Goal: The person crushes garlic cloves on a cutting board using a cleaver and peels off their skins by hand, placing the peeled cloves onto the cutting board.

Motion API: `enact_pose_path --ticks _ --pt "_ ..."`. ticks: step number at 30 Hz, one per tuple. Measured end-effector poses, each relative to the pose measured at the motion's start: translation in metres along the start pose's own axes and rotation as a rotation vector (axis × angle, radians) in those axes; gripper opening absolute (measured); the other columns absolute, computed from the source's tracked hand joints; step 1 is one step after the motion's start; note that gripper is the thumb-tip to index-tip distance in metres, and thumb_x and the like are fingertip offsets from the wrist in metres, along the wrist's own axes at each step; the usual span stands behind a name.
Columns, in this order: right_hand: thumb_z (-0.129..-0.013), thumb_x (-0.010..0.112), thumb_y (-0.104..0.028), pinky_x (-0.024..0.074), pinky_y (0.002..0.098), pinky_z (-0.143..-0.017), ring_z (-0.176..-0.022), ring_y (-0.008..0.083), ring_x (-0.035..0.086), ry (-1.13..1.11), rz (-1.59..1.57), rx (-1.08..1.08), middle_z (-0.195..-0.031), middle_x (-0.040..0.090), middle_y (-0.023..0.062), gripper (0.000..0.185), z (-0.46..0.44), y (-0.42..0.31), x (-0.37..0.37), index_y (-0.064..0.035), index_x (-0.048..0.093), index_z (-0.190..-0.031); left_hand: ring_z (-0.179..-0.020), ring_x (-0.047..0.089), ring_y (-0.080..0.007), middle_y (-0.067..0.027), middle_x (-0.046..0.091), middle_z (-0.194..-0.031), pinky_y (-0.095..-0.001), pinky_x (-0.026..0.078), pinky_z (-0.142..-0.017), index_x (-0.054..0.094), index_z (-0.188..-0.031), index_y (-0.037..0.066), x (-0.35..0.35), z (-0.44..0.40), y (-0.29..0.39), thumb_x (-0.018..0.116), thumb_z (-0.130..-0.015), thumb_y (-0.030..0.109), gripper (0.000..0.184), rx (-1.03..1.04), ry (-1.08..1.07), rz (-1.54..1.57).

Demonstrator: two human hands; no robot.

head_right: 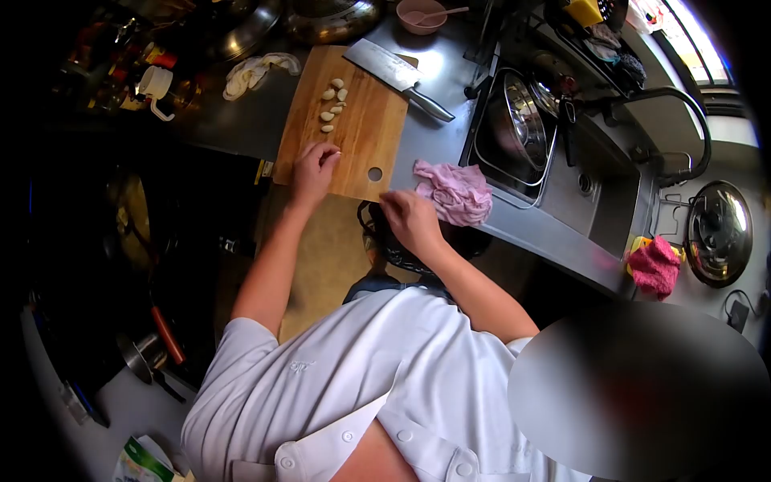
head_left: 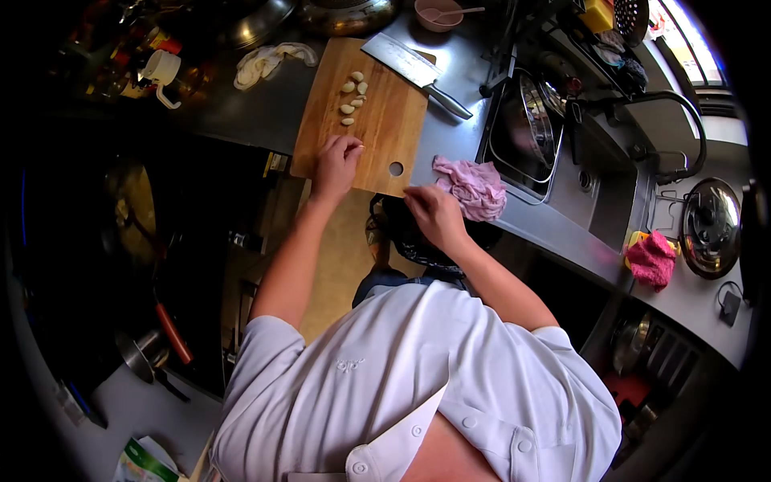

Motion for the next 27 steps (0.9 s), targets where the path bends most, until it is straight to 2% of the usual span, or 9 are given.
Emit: enact_pose_path --ticks 2,3,5,6,9,10,13,18,27 --pt "-0.097 0.07 -0.016 0.0551 0.0362 -0.068 -0.073 0.0255 0.07 -0.036 -0.278 0.236 -0.086 0.074 0.0134 0.017 -0.024 -0.006 0.006 -0.001 0.076 -0.103 -0.08 0.068 -0.0158 -0.005 0.07 -0.094 -0.029 0.055 -0.071 0.068 -0.108 0.0 0.007 0.021 0.027 0.069 -0.101 0.011 0.013 -0.409 -0.09 0.437" --pt "-0.098 0.07 -0.017 0.055 0.0337 -0.068 -0.072 0.0207 0.07 -0.053 -0.417 0.36 -0.085 0.075 0.0116 0.019 -0.029 -0.009 0.006 -0.0001 0.077 -0.103 -0.079 0.067 -0.0131 -0.0042 0.07 -0.094 -0.0274 0.055 -0.071 0.068 -0.11 0.0 0.01 0.031 0.042 0.068 -0.102 0.012 0.014 -0.385 -0.096 0.492" --pt "-0.1 0.07 -0.02 0.054 0.0291 -0.067 -0.072 0.0136 0.067 -0.082 -0.609 0.413 -0.085 0.075 0.0079 0.023 -0.036 -0.019 0.0 0.0018 0.076 -0.105 -0.077 0.065 -0.0078 -0.0025 0.07 -0.093 -0.0243 0.055 -0.07 0.066 -0.112 -0.001 0.017 0.051 0.069 0.066 -0.105 0.013 0.016 -0.338 -0.112 0.605" --pt "-0.101 0.07 -0.021 0.0535 0.0267 -0.067 -0.072 0.0101 0.065 -0.095 -0.705 0.437 -0.085 0.075 0.0061 0.025 -0.034 -0.022 -0.004 0.0027 0.076 -0.105 -0.077 0.066 -0.0088 -0.0033 0.071 -0.094 -0.0244 0.055 -0.07 0.067 -0.111 -0.001 0.022 0.06 0.076 0.067 -0.104 0.012 0.014 -0.319 -0.091 0.576" --pt "-0.102 0.069 -0.023 0.0531 0.0233 -0.065 -0.071 0.0085 0.066 -0.137 -0.607 0.434 -0.086 0.075 0.0037 0.028 -0.021 -0.018 -0.019 0.0039 0.075 -0.103 -0.082 0.069 -0.0093 -0.0039 0.073 -0.095 -0.0248 0.057 -0.073 0.067 -0.114 -0.002 0.034 0.075 0.093 0.066 -0.104 0.008 0.015 -0.281 -0.055 0.431" --pt "-0.102 0.069 -0.023 0.0532 0.0234 -0.065 -0.071 0.0088 0.066 -0.128 -0.645 0.458 -0.086 0.075 0.004 0.027 -0.016 -0.016 -0.022 0.0037 0.075 -0.102 -0.088 0.07 -0.0102 -0.0046 0.073 -0.098 -0.0251 0.059 -0.078 0.07 -0.12 -0.003 0.042 0.081 0.092 0.064 -0.103 0.002 0.018 -0.248 -0.041 0.378" --pt "-0.102 0.069 -0.022 0.0533 0.0236 -0.063 -0.069 0.0094 0.066 -0.104 -0.761 0.532 -0.084 0.074 0.0045 0.026 0.005 -0.005 -0.032 0.0028 0.074 -0.1 -0.091 0.071 -0.0103 -0.0045 0.074 -0.099 -0.025 0.06 -0.081 0.071 -0.123 -0.002 0.057 0.093 0.107 0.064 -0.101 -0.003 0.024 -0.021 -0.047 0.269" --pt "-0.1 0.07 -0.021 0.0527 0.0229 -0.064 -0.069 0.0086 0.065 -0.113 -0.863 0.598 -0.083 0.072 0.0041 0.022 0.037 0.017 -0.063 0.0008 0.073 -0.098 -0.089 0.07 -0.0083 -0.0024 0.074 -0.101 -0.0233 0.059 -0.079 0.072 -0.121 -0.002 0.068 0.104 0.139 0.07 -0.095 -0.006 0.027 -0.302 -0.303 0.55" --pt "-0.096 0.073 -0.02 0.0544 0.0238 -0.067 -0.071 0.0086 0.066 -0.143 -0.789 0.486 -0.084 0.074 0.0035 0.022 0.089 0.041 -0.107 0.0019 0.076 -0.101 -0.092 0.07 -0.0089 -0.003 0.073 -0.103 -0.0237 0.058 -0.082 0.071 -0.115 -0.002 0.101 0.129 0.173 0.071 -0.093 -0.005 0.022 -0.227 -0.401 0.44"
Point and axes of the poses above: each hand's wrist, its own z-axis away from the middle knuckle, its own x-axis out of the palm, y = z × x, the point moved 1 cm from there along -z, towards the middle knuckle
